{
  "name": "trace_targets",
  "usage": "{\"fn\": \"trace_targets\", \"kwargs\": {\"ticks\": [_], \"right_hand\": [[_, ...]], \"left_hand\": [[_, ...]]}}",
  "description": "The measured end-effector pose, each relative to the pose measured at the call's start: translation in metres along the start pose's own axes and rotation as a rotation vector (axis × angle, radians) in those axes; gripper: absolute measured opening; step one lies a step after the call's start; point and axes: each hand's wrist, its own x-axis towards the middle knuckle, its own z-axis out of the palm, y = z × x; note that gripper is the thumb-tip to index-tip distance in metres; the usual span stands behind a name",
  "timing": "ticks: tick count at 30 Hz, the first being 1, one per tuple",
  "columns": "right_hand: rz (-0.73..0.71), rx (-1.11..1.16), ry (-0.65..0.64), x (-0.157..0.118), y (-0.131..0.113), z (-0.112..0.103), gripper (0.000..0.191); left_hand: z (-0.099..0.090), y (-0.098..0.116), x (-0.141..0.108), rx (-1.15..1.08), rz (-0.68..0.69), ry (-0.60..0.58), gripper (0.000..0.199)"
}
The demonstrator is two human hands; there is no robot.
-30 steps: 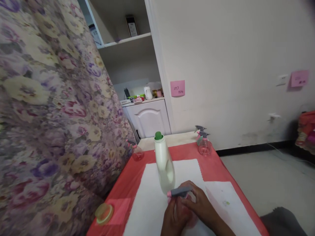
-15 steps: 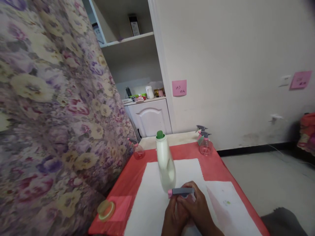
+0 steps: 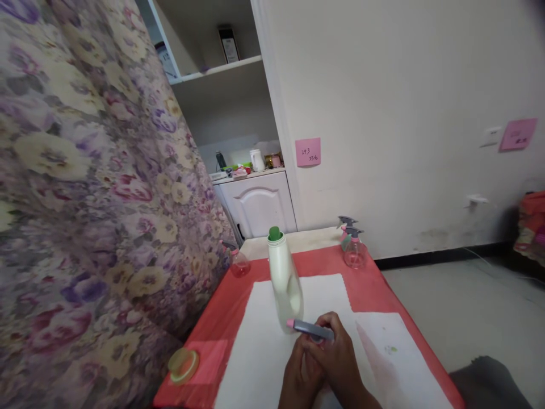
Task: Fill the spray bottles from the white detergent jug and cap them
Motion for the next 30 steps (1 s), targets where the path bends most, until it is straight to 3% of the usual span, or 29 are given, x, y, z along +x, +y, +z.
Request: {"fn": "trace_targets", "kwargs": {"ticks": [5,9,18,23,27,30], "right_hand": [[-0.161,0.017,-0.012,0.001,0.001,-0.002,0.025],[-0.17,-0.001,-0.075,0.002,-0.004,-0.007,0.015],[-0.227,0.01,-0.315,0.005,-0.016,-0.032,0.018],[-0.322,0.099,-0.47,0.012,-0.017,-0.047,0.021],[-0.268,0.144,-0.43,0.013,-0.02,-0.045,0.009],[-0.181,0.16,-0.317,0.01,-0.021,-0.035,0.014]], "left_hand": [[0.003,-0.011,-0.011,0.04,-0.081,0.092,0.052],[0.003,-0.022,-0.013,0.084,-0.073,0.116,0.058],[0.003,-0.009,-0.008,-0.063,0.021,0.017,0.058],[0.001,-0.01,-0.009,-0.161,0.007,-0.06,0.06],[-0.001,-0.024,-0.011,-0.058,-0.053,0.022,0.062],[-0.001,-0.031,-0.012,0.025,-0.081,0.09,0.065]]}}
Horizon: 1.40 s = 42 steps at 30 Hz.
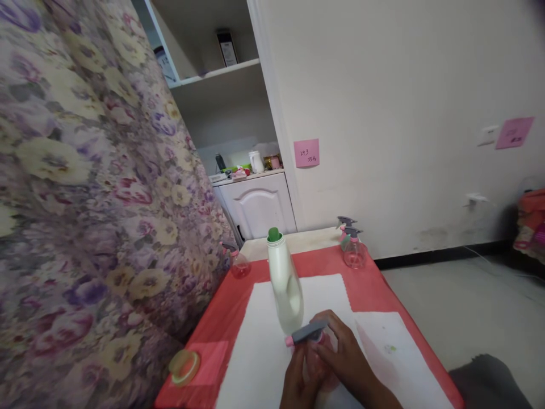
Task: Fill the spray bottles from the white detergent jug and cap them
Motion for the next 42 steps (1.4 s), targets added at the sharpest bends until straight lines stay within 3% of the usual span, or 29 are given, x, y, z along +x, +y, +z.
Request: {"fn": "trace_targets", "kwargs": {"ticks": [5,10,16,23,30,34,38,42], "right_hand": [[0.113,-0.124,0.196,-0.002,0.007,0.016,0.022],[-0.009,-0.185,0.239,-0.004,0.018,0.023,0.028],[-0.036,-0.258,0.306,-0.004,0.023,0.027,0.024],[-0.067,-0.256,0.174,-0.004,0.016,0.019,0.026],[-0.164,-0.32,0.036,-0.003,0.004,0.003,0.022],[-0.183,-0.34,-0.061,-0.004,-0.003,-0.01,0.033],[-0.157,-0.326,-0.06,-0.004,-0.002,-0.012,0.027],[-0.137,-0.271,0.052,-0.005,0.007,-0.003,0.012]], "left_hand": [[0.003,0.006,0.002,-0.045,0.073,-0.044,0.066],[0.002,0.017,0.003,-0.042,0.121,-0.066,0.058],[-0.004,0.02,0.004,-0.006,0.132,-0.15,0.058],[-0.004,0.002,0.006,0.0,0.125,-0.124,0.065],[-0.006,0.015,0.005,0.009,0.11,-0.126,0.06],[-0.005,0.012,0.005,0.007,0.106,-0.122,0.062],[-0.006,0.011,0.005,-0.006,0.111,-0.132,0.061],[-0.007,0.019,0.005,0.0,0.092,-0.148,0.061]]}}
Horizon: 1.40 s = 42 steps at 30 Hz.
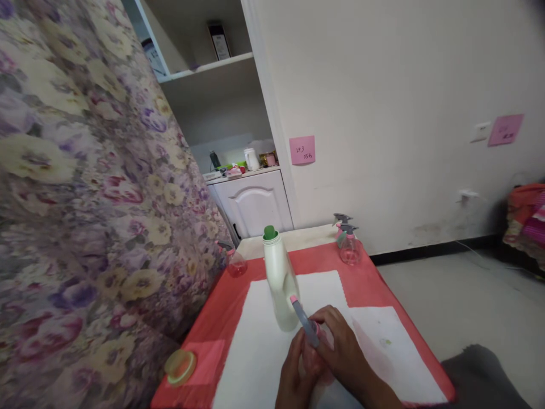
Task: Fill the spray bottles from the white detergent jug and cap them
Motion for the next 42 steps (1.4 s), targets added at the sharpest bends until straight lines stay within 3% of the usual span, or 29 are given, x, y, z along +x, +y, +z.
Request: {"fn": "trace_targets", "kwargs": {"ticks": [3,7,15,20,24,28,37,42], "right_hand": [[0.037,-0.011,0.137,-0.004,0.003,0.012,0.003],[0.046,-0.052,0.26,-0.006,0.003,0.024,0.004],[-0.001,0.087,0.176,-0.007,0.007,0.021,0.012],[0.042,0.135,0.169,-0.011,0.008,0.022,0.015],[0.043,0.105,0.135,-0.011,0.007,0.023,0.03],[0.013,0.076,0.067,-0.008,0.007,0.016,0.02],[0.02,-0.166,0.321,-0.006,0.014,0.032,0.008],[0.0,-0.19,0.364,-0.004,0.015,0.034,0.007]], "left_hand": [[0.0,0.01,0.0,-0.01,0.014,-0.019,0.059],[0.0,0.016,0.002,-0.016,0.036,-0.027,0.055],[-0.002,0.0,0.002,0.024,-0.04,0.016,0.066],[-0.001,-0.002,0.001,0.02,-0.052,0.025,0.067],[-0.001,-0.006,0.001,0.016,-0.062,0.035,0.068],[-0.001,-0.011,0.0,0.012,-0.049,0.033,0.069],[0.003,0.017,0.005,0.0,-0.016,-0.002,0.057],[-0.015,0.022,0.006,0.04,-0.028,-0.04,0.057]]}}
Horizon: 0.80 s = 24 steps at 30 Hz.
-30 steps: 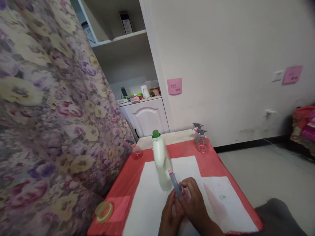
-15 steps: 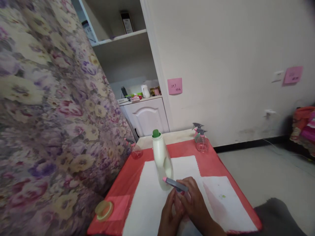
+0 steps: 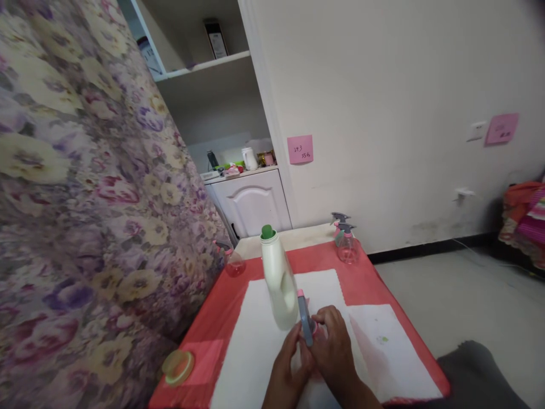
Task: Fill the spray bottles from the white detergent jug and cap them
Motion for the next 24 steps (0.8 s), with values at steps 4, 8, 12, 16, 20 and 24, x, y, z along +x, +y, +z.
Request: {"fn": "trace_targets", "kwargs": {"ticks": [4,8,12,16,20,24], "right_hand": [[0.028,0.031,0.007,0.001,0.0,0.001,0.01],[0.015,0.07,-0.007,-0.001,0.0,0.004,0.009],[0.038,0.121,-0.053,0.001,0.0,0.002,0.009],[0.001,0.207,-0.155,0.006,-0.004,-0.006,0.014],[-0.02,0.271,-0.235,0.006,-0.006,-0.012,0.017],[-0.019,0.257,-0.259,0.005,-0.005,-0.017,0.007]], "left_hand": [[-0.014,0.032,0.001,0.067,0.009,0.165,0.039],[-0.009,0.076,0.011,0.199,0.108,0.169,0.038],[-0.001,0.092,0.022,0.281,0.093,0.187,0.029],[-0.001,0.095,0.025,0.309,0.117,0.11,0.025],[-0.001,0.101,0.025,0.364,0.141,0.105,0.02],[0.0,0.104,0.026,0.407,0.13,0.122,0.015]]}}
